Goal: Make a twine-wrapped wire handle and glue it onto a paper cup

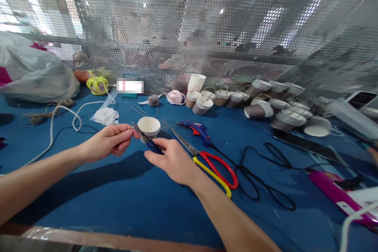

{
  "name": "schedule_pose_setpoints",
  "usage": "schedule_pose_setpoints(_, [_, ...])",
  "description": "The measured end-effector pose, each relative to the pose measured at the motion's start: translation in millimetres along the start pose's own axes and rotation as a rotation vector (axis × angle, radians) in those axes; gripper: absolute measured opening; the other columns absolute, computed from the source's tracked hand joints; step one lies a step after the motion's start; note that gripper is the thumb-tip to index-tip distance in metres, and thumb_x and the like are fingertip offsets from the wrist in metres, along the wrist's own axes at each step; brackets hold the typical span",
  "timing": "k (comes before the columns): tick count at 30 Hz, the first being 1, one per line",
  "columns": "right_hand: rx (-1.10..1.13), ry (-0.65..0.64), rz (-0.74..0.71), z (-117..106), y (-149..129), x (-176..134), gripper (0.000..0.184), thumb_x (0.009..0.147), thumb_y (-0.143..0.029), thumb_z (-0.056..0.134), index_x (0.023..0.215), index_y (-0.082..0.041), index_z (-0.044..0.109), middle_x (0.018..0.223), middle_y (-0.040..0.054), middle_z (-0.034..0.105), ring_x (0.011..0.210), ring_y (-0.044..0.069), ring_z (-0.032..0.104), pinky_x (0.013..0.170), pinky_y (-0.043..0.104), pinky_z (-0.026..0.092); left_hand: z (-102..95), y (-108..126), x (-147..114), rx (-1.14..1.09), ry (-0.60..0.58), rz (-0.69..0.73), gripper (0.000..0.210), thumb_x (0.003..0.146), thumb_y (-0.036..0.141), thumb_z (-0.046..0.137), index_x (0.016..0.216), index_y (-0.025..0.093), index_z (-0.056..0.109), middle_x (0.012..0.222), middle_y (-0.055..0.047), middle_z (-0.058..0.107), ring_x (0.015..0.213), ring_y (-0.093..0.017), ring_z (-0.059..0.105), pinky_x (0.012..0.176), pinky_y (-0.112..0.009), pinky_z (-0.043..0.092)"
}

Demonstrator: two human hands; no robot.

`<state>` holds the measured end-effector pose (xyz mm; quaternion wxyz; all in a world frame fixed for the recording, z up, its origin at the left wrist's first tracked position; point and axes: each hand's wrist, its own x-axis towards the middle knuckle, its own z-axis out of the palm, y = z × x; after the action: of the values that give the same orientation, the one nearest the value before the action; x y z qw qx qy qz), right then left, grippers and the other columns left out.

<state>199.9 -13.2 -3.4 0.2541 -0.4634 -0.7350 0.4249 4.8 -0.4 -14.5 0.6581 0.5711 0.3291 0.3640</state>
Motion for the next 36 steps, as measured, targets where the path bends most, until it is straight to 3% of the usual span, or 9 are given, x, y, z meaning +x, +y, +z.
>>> schedule_pose_setpoints(7, [0.141,-0.114,0.125,-3,6,1,0.032,0.074,-0.038,0.056,0.093,-0.013,0.060,0.051,-0.0070,0.031,0.045,0.006,0.027,0.043,0.021,0.021,-5.0,2,-1,0.015,-0.046,-0.019,0.025,0.082,0.036,0.048,0.083,0.013,0.056,0.047,0.008,0.033,0.038,-0.003,0.022,0.038,-0.017,0.018])
schedule_pose_setpoints(10, [0.114,-0.076,0.103,-3,4,1,0.029,0.074,-0.036,0.056,0.091,-0.013,0.061,0.052,-0.0060,0.037,0.045,0.006,0.029,0.043,0.021,0.023,-6.3,3,-1,-0.081,-0.076,-0.080,0.024,0.084,0.033,0.045,0.083,0.012,0.056,0.047,0.007,0.036,0.036,-0.003,0.022,0.037,-0.017,0.021])
schedule_pose_setpoints(12, [0.082,-0.016,0.073,-4,1,1,0.028,0.074,-0.034,0.056,0.091,-0.013,0.062,0.058,-0.0031,0.048,0.049,0.007,0.038,0.046,0.022,0.030,-6.8,3,-1,-0.148,-0.091,-0.123,0.023,0.086,0.030,0.042,0.082,0.012,0.056,0.046,0.007,0.036,0.035,-0.002,0.021,0.036,-0.017,0.021])
schedule_pose_setpoints(16, [0.015,0.023,-0.003,-3,-1,0,0.029,0.073,-0.034,0.058,0.094,-0.015,0.063,0.083,0.0036,0.063,0.075,0.017,0.056,0.065,0.027,0.042,-6.0,2,-1,-0.196,-0.059,-0.122,0.022,0.086,0.026,0.041,0.078,0.012,0.055,0.044,0.008,0.033,0.033,-0.002,0.019,0.035,-0.015,0.018])
schedule_pose_setpoints(20, [-0.048,0.024,-0.028,0,3,0,0.030,0.072,-0.036,0.058,0.092,-0.015,0.065,0.076,0.0039,0.064,0.076,0.020,0.057,0.065,0.028,0.045,-5.0,1,0,-0.182,-0.060,-0.112,0.022,0.086,0.029,0.043,0.075,0.012,0.054,0.044,0.008,0.033,0.033,-0.002,0.019,0.035,-0.015,0.019])
schedule_pose_setpoints(26, [-0.029,-0.027,0.032,-1,0,-1,0.027,0.075,-0.036,0.055,0.087,-0.014,0.064,0.066,0.0002,0.058,0.058,0.012,0.050,0.053,0.024,0.038,-4.8,2,-1,-0.087,-0.085,-0.063,0.022,0.084,0.031,0.045,0.075,0.013,0.053,0.044,0.008,0.032,0.034,-0.002,0.022,0.035,-0.015,0.020])
schedule_pose_setpoints(29, [-0.033,-0.058,0.024,-2,1,0,0.029,0.076,-0.035,0.054,0.092,-0.012,0.062,0.072,0.0011,0.060,0.061,0.012,0.052,0.056,0.024,0.039,-5.3,1,0,-0.063,-0.086,-0.070,0.022,0.084,0.030,0.045,0.075,0.012,0.054,0.044,0.008,0.032,0.034,-0.002,0.022,0.035,-0.015,0.020])
schedule_pose_setpoints(33, [-0.167,0.013,-0.022,-6,1,-1,0.037,0.074,-0.044,0.056,0.097,-0.014,0.060,0.088,0.0061,0.063,0.081,0.020,0.057,0.071,0.030,0.043,-11.3,1,3,-0.113,0.043,-0.036,0.020,0.085,0.028,0.044,0.076,0.013,0.052,0.045,0.009,0.031,0.033,-0.001,0.021,0.035,-0.014,0.017])
schedule_pose_setpoints(36, [-0.287,0.136,0.032,-20,-5,-2,0.051,0.073,-0.049,0.055,0.108,-0.013,0.054,0.095,0.0106,0.063,0.085,0.023,0.059,0.072,0.032,0.045,-17.1,2,6,-0.167,0.168,0.038,0.017,0.085,0.027,0.044,0.078,0.014,0.051,0.046,0.009,0.033,0.033,-0.001,0.023,0.035,-0.014,0.018])
